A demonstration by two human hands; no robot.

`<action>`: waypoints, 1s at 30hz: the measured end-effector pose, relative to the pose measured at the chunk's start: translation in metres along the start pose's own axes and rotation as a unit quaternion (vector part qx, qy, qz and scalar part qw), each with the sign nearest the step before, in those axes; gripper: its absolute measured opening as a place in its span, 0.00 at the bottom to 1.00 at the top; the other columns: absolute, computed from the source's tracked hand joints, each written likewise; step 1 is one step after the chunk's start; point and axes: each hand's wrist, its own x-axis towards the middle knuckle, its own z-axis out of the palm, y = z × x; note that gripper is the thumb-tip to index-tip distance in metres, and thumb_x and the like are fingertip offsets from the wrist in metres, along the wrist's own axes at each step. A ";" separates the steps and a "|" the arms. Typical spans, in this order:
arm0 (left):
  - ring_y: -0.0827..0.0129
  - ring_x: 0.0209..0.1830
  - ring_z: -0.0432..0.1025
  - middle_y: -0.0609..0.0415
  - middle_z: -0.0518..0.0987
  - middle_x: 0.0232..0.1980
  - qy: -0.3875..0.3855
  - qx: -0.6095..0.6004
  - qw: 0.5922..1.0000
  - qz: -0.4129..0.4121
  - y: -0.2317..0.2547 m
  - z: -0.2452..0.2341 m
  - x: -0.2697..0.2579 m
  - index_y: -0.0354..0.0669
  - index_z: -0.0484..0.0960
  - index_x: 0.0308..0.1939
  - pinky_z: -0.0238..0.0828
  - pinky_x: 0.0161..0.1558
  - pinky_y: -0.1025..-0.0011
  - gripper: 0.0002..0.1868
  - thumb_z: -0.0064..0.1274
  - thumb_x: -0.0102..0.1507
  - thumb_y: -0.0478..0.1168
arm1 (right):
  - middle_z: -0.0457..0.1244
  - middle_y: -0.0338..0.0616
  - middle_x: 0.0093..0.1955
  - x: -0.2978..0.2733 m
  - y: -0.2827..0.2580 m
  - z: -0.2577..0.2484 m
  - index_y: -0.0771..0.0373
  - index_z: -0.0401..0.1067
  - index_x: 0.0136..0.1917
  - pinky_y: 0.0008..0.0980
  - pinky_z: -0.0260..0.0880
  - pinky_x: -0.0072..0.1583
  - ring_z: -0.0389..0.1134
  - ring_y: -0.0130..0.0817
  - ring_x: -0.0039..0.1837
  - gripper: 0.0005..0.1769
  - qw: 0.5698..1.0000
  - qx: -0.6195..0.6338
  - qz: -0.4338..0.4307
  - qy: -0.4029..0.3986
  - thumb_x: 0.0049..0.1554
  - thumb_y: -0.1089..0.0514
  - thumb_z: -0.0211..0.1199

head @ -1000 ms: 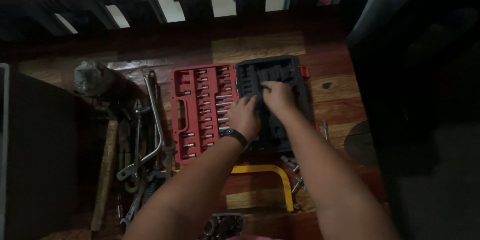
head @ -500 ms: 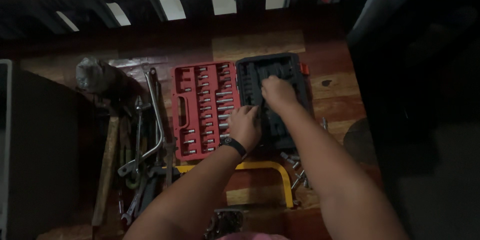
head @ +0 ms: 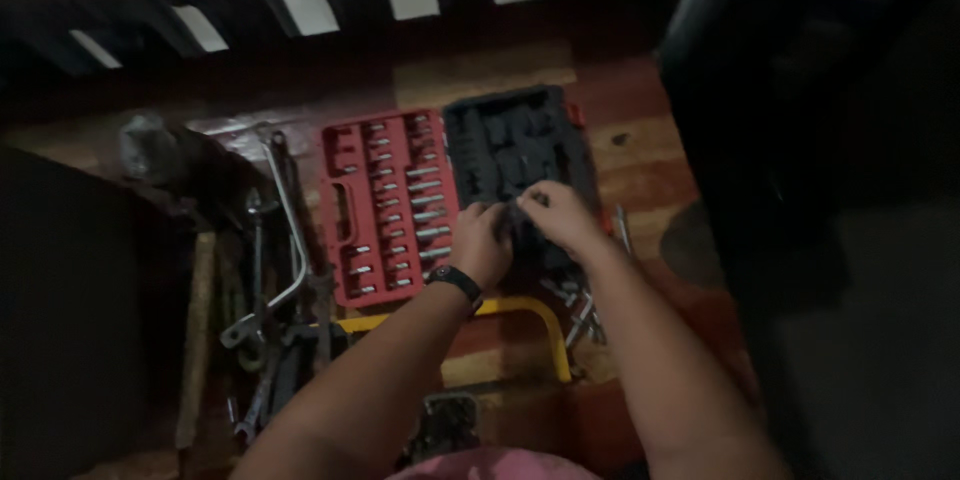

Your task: The person opens a red socket wrench case on a wooden workbench and arranges sockets and bits into the case. They then wipe the inside of a plastic storage bin with a cloth and place tools including a hammer and a hacksaw into the bin.

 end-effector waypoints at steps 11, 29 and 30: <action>0.40 0.48 0.72 0.37 0.77 0.45 -0.194 -0.071 0.978 0.002 0.039 0.036 -0.055 0.34 0.82 0.49 0.71 0.49 0.53 0.16 0.55 0.57 0.30 | 0.69 0.53 0.44 -0.105 0.085 -0.036 0.66 0.73 0.49 0.44 0.70 0.48 0.71 0.47 0.46 0.12 0.988 -0.091 0.032 0.122 0.63 0.54 0.60; 0.46 0.63 0.69 0.41 0.72 0.66 -0.254 -0.109 0.961 -0.002 0.089 0.081 -0.060 0.40 0.73 0.65 0.69 0.61 0.61 0.29 0.47 0.59 0.24 | 0.62 0.52 0.46 -0.085 0.089 -0.030 0.67 0.66 0.53 0.41 0.63 0.54 0.65 0.44 0.50 0.17 0.938 0.246 0.151 0.190 0.63 0.51 0.51; 0.46 0.64 0.68 0.41 0.71 0.67 -0.265 -0.104 0.959 -0.014 0.090 0.081 -0.059 0.40 0.73 0.65 0.68 0.61 0.61 0.29 0.48 0.59 0.24 | 0.63 0.52 0.46 -0.088 0.087 -0.031 0.68 0.66 0.53 0.40 0.63 0.54 0.66 0.44 0.51 0.17 0.942 0.240 0.136 0.192 0.62 0.51 0.51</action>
